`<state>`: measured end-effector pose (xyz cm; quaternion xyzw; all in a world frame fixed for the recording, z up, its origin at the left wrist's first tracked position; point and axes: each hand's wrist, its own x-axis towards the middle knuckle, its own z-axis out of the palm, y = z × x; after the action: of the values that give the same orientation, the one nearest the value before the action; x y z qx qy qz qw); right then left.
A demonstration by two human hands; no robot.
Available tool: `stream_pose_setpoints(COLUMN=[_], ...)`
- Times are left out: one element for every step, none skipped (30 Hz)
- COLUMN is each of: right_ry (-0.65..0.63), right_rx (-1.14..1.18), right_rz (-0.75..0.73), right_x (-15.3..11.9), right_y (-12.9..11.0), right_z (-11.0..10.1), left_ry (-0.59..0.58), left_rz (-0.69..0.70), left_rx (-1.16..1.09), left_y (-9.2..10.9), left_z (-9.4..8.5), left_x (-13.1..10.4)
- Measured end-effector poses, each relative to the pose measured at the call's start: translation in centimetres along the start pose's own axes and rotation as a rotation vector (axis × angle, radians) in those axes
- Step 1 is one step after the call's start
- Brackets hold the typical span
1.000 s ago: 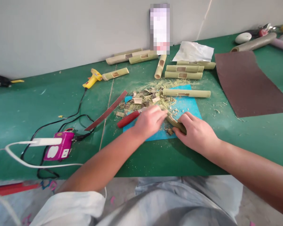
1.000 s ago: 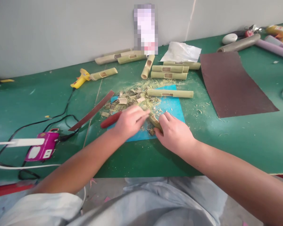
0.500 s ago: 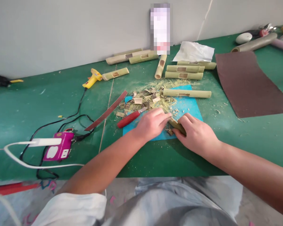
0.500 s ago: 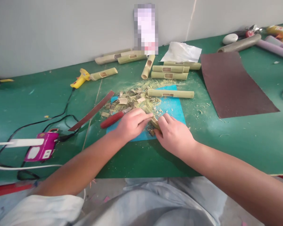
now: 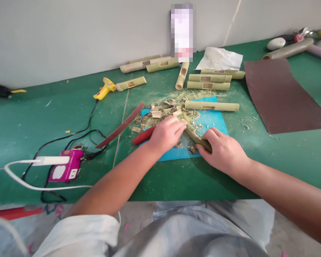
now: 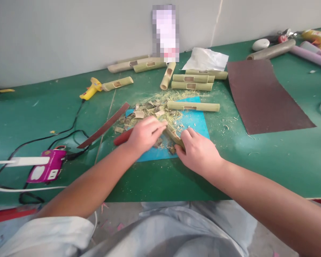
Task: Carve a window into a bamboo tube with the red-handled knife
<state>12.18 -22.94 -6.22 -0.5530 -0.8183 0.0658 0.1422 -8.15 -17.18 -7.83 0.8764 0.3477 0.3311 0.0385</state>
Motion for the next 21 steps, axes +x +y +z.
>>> stream_pose_setpoints(right_ry=[-0.002, -0.005, -0.008, -0.011, -0.010, -0.007, -0.005, -0.004, -0.003, -0.003, -0.003, -0.003, -0.004, -0.005, -0.009, -0.011, -0.011, -0.009, -0.005, -0.001, 0.002], right_rx=[0.003, 0.005, 0.008, 0.010, 0.011, 0.011, 0.010, 0.010, 0.010, 0.010, 0.010, 0.009, 0.009, 0.010, 0.012, 0.015, 0.018, 0.020, 0.019, 0.016, 0.012], right_rz=[0.004, 0.007, 0.009, 0.010, 0.011, 0.012, 0.013, 0.011, 0.009, 0.006, 0.006, 0.007, 0.009, 0.012, 0.013, 0.011, 0.009, 0.008, 0.007, 0.005, 0.003], right_x=[0.00, 0.00, -0.01, -0.01, -0.01, -0.01, 0.00, 0.01, 0.02, 0.04, 0.06, 0.08, 0.09, 0.10, 0.10, 0.09, 0.07, 0.04, 0.01, -0.02, -0.06], right_y=[0.00, 0.01, 0.02, 0.03, 0.05, 0.06, 0.08, 0.09, 0.09, 0.09, 0.09, 0.08, 0.08, 0.07, 0.08, 0.08, 0.08, 0.09, 0.09, 0.08, 0.07], right_z=[-0.02, -0.04, -0.06, -0.07, -0.07, -0.07, -0.06, -0.04, -0.02, -0.02, -0.02, -0.03, -0.05, -0.07, -0.10, -0.11, -0.12, -0.11, -0.10, -0.08, -0.05], left_ry=[0.011, 0.002, -0.020, -0.038, -0.036, -0.023, -0.010, 0.001, -0.022, -0.040, -0.063, -0.037, -0.006, 0.012, 0.019, -0.020, -0.041, -0.046, -0.032, -0.008, 0.013], left_rz=[-0.005, -0.002, 0.005, 0.010, 0.005, -0.004, -0.013, -0.018, -0.006, 0.008, 0.024, 0.016, 0.003, -0.009, -0.017, -0.002, 0.006, 0.009, 0.007, 0.004, -0.001], left_rx=[0.009, 0.011, 0.003, -0.010, -0.020, -0.024, -0.022, -0.016, -0.020, -0.028, -0.041, -0.039, -0.029, -0.018, -0.009, -0.020, -0.029, -0.034, -0.032, -0.022, -0.008], left_y=[-0.06, -0.07, -0.04, 0.02, 0.12, 0.22, 0.34, 0.44, 0.51, 0.54, 0.52, 0.45, 0.35, 0.24, 0.14, 0.07, 0.03, 0.02, 0.04, 0.09, 0.15], left_z=[-0.01, -0.02, -0.02, -0.02, -0.02, -0.03, -0.03, -0.03, -0.04, -0.04, -0.04, -0.04, -0.04, -0.04, -0.04, -0.04, -0.03, -0.01, 0.00, 0.02, 0.04], left_x=[0.01, 0.01, 0.02, 0.03, 0.04, 0.05, 0.04, 0.03, 0.01, -0.01, -0.03, -0.05, -0.05, -0.05, -0.04, -0.04, -0.04, -0.04, -0.04, -0.05, -0.07])
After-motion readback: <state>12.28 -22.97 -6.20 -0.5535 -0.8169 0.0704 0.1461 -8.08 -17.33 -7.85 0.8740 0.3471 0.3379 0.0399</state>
